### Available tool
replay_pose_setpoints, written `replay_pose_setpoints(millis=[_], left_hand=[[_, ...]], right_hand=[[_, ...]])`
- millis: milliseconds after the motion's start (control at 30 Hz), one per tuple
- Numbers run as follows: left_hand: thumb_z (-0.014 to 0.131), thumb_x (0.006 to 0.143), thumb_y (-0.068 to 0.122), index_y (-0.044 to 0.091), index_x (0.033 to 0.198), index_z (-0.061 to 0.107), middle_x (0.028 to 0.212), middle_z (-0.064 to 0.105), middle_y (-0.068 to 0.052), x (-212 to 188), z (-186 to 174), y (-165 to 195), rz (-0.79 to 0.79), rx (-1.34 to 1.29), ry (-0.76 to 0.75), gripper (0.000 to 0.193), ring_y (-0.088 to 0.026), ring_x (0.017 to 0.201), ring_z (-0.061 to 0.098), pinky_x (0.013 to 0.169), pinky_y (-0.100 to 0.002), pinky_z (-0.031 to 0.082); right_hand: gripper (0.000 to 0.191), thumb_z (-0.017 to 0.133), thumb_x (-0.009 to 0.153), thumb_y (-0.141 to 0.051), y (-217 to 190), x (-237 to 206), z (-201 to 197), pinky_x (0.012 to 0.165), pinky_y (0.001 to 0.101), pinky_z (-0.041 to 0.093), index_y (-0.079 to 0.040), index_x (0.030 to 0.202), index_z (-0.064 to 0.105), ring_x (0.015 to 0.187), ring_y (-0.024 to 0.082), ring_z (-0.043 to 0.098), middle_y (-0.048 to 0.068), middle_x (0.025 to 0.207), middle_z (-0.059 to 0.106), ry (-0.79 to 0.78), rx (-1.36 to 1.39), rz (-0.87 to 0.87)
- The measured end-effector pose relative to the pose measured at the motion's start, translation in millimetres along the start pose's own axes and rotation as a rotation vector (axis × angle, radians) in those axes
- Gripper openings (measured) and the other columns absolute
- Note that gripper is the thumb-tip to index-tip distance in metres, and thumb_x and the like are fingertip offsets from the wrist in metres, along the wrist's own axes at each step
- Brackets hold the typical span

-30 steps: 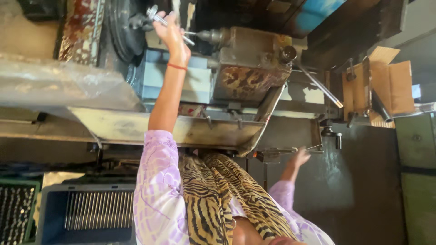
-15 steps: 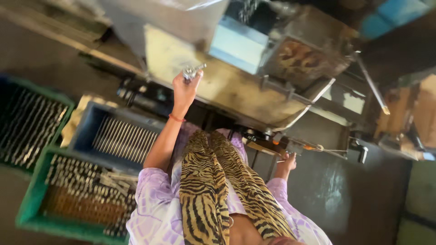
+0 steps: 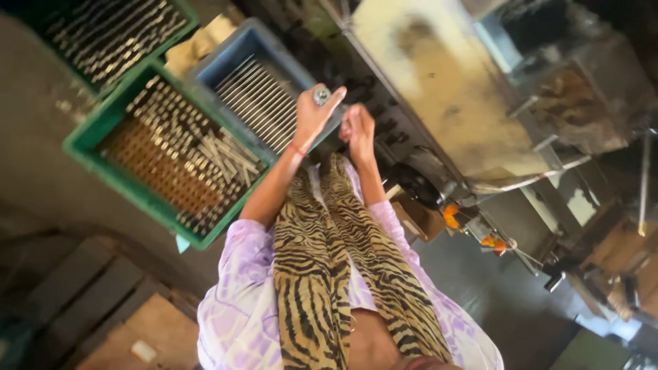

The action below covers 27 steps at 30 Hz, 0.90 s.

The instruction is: The person repeatedly picks metal rods from a blue bin, inserts them into a grinding machine, and operates a lever to process them. After each cycle, the person removes the rod and places it into a green crate. The process is repeated continuously throughout the clip.

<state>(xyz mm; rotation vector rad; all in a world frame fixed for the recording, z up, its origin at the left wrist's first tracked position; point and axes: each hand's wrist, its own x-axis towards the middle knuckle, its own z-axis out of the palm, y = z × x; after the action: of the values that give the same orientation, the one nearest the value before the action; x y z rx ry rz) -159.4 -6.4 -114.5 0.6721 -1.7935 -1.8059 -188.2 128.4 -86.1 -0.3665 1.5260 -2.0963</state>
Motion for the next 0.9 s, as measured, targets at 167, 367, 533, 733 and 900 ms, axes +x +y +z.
replay_pose_setpoints(millis=[167, 367, 533, 733, 900], left_hand=[[0.080, 0.094, 0.024, 0.010, 0.062, 0.051, 0.062, 0.044, 0.011, -4, -49, -14, -0.012, -0.289, 0.147, 0.046, -0.002, 0.059, 0.035, 0.049, -0.027, 0.027], [0.088, 0.086, 0.036, 0.008, 0.065, 0.053, 0.055, 0.046, 0.000, -25, -109, 0, 0.428, 0.322, 0.242, 0.049, -0.006, 0.051, 0.040, 0.048, -0.028, 0.035], [0.087, 0.085, 0.037, 0.008, 0.065, 0.053, 0.054, 0.048, -0.009, -37, -129, 7, 0.471, 0.297, 0.290, 0.049, -0.024, 0.049, 0.043, 0.047, -0.037, 0.038], [0.087, 0.083, 0.031, 0.008, 0.063, 0.052, 0.053, 0.047, -0.005, -39, -132, -4, 0.421, 0.245, 0.384, 0.046, -0.010, 0.050, 0.041, 0.045, -0.032, 0.036], [0.081, 0.090, 0.020, 0.006, 0.065, 0.048, 0.058, 0.041, 0.001, -36, -121, -8, 0.173, -0.111, 0.474, 0.044, -0.005, 0.058, 0.036, 0.049, -0.030, 0.031]], right_hand=[[0.037, 0.049, 0.112, -0.037, 11, 6, 56, 0.044, 0.0246, 0.027, -0.005, 0.095, 0.055, 0.048, 0.005, 0.032, -0.005, 0.062, 0.038, -0.053, -0.106, -0.020], [0.033, 0.050, 0.113, -0.036, 25, -1, 78, 0.041, 0.0236, 0.024, -0.007, 0.097, 0.054, 0.046, 0.004, 0.031, -0.006, 0.062, 0.037, -0.094, -0.160, 0.175], [0.032, 0.051, 0.110, -0.034, 30, -5, 94, 0.040, 0.0240, 0.028, -0.005, 0.114, 0.065, 0.044, 0.004, 0.033, -0.006, 0.063, 0.040, -0.092, -0.151, 0.286], [0.034, 0.050, 0.111, -0.035, 33, -14, 120, 0.041, 0.0247, 0.029, -0.005, 0.118, 0.064, 0.045, 0.005, 0.034, -0.005, 0.062, 0.041, -0.075, -0.130, 0.247], [0.042, 0.050, 0.111, -0.041, 29, -27, 134, 0.041, 0.0243, 0.029, -0.002, 0.117, 0.066, 0.044, 0.004, 0.032, -0.005, 0.060, 0.036, -0.008, -0.067, 0.173]])
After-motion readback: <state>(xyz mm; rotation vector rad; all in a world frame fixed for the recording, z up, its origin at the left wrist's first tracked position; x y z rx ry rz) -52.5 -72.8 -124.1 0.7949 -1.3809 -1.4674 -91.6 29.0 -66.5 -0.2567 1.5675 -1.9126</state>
